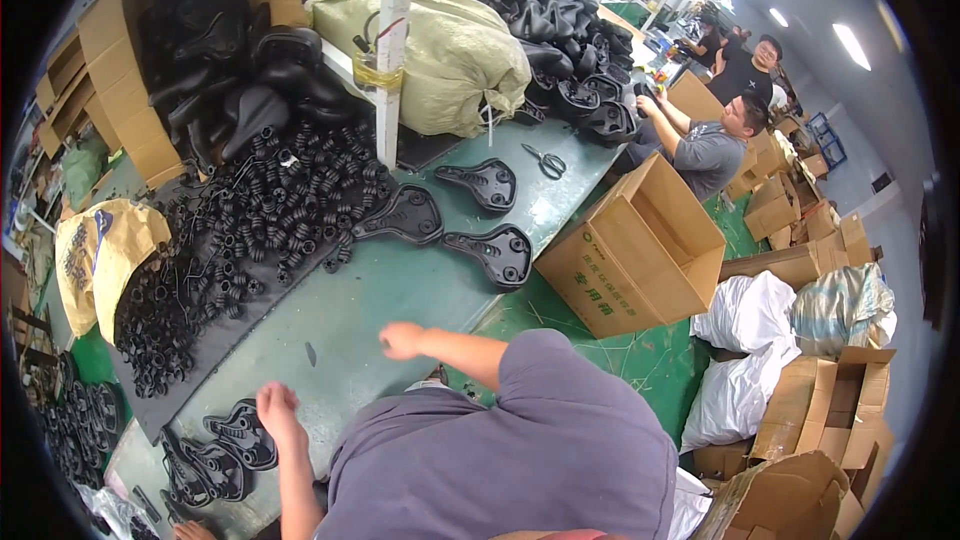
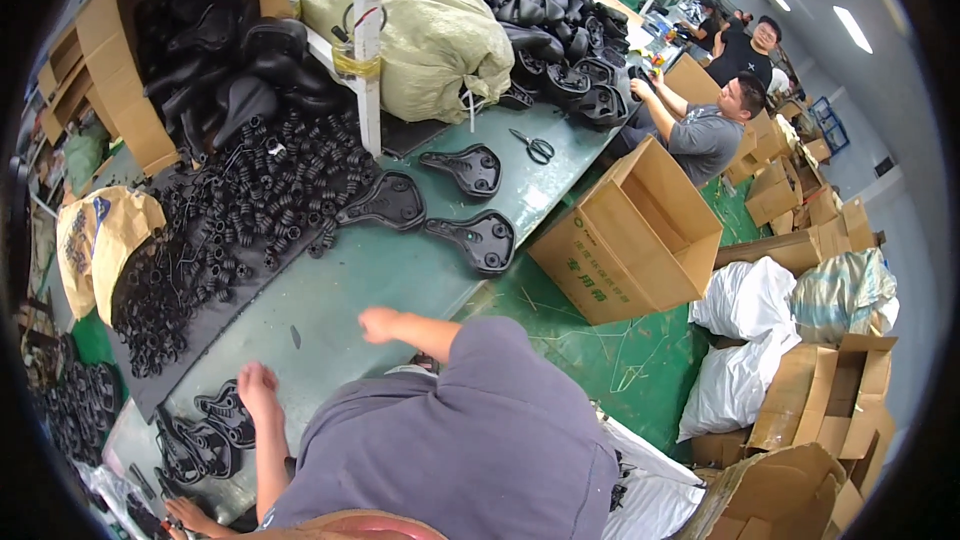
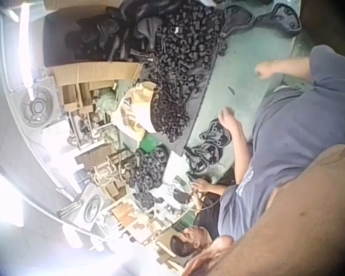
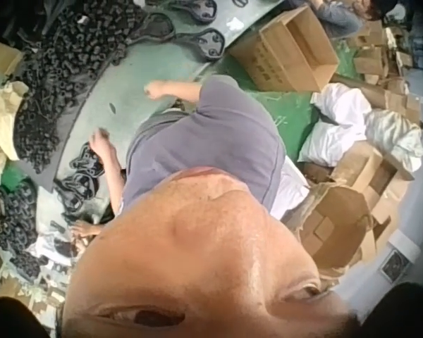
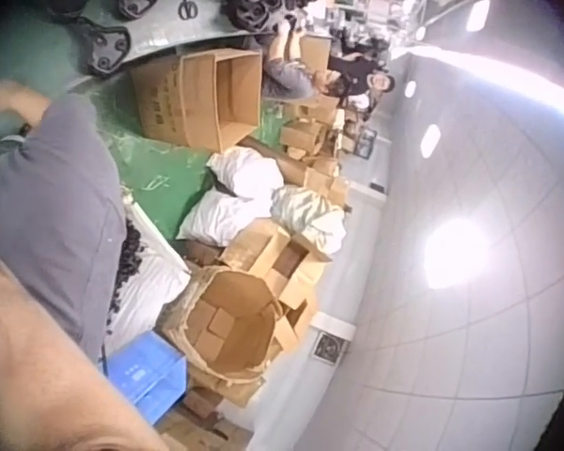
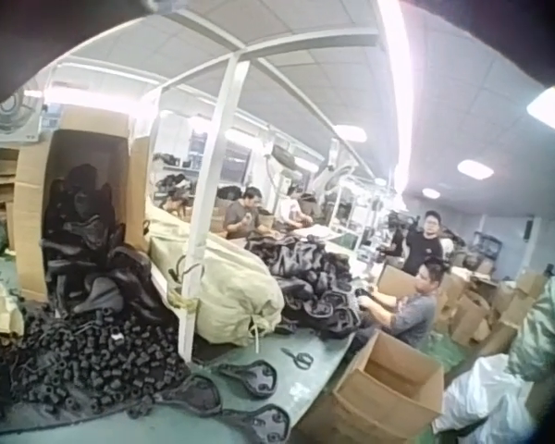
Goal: Assembling plastic bicycle seats by manually attaching plastic clips and fittings to the underside of the seat bases.
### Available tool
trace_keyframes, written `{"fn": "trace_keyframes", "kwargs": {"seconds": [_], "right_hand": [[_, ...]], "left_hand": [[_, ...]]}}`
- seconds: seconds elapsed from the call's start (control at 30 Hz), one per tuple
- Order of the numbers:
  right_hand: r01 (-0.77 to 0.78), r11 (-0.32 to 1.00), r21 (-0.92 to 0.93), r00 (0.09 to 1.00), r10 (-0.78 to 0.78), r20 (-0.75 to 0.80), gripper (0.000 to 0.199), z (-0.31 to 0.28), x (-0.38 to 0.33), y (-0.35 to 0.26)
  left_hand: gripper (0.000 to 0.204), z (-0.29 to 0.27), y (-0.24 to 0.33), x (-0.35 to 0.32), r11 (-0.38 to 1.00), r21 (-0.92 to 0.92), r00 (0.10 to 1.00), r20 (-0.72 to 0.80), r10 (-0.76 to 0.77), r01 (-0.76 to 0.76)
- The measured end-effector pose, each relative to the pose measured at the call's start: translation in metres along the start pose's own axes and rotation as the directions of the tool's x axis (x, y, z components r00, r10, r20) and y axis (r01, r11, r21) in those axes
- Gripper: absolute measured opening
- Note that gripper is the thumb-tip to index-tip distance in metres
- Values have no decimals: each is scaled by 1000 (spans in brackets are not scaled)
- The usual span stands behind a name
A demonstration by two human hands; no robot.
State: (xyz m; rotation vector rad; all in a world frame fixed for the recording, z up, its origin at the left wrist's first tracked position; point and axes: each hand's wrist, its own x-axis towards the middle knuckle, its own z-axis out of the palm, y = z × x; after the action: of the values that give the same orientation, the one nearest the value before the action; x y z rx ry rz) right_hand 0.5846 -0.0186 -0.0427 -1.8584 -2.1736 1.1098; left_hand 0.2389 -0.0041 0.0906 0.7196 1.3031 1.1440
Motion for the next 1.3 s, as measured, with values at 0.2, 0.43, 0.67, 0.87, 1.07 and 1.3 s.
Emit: {"fn": "trace_keyframes", "kwargs": {"seconds": [0.2, 0.43, 0.67, 0.87, 1.07, 1.3], "right_hand": [[-53, 998, -17, 965, 55, 258, 34, 39, -124, 53], [-325, 945, -34, 933, 326, 150, 36, 18, -201, 92], [-376, 926, -16, 924, 376, 71, 40, 20, -252, 109], [-533, 845, 39, 846, 531, 41, 35, 70, -287, 99], [-535, 835, 129, 841, 541, -22, 27, 154, -302, 98], [-100, 985, -141, 858, 14, -514, 40, 110, -276, 164]], "left_hand": [[14, 148, 135, -18, 695, 81, 680, 319, 661, -714], [59, 283, 251, -112, -40, -368, -177, 346, 921, -929], [69, 305, 292, -177, -177, -369, -293, 289, 911, -913], [68, 278, 299, -168, -184, -408, -305, 255, 918, -894], [67, 320, 347, -145, -397, -453, -419, -55, 906, -798], [65, 291, 466, -139, -725, -320, -554, -482, 679, -610]]}}
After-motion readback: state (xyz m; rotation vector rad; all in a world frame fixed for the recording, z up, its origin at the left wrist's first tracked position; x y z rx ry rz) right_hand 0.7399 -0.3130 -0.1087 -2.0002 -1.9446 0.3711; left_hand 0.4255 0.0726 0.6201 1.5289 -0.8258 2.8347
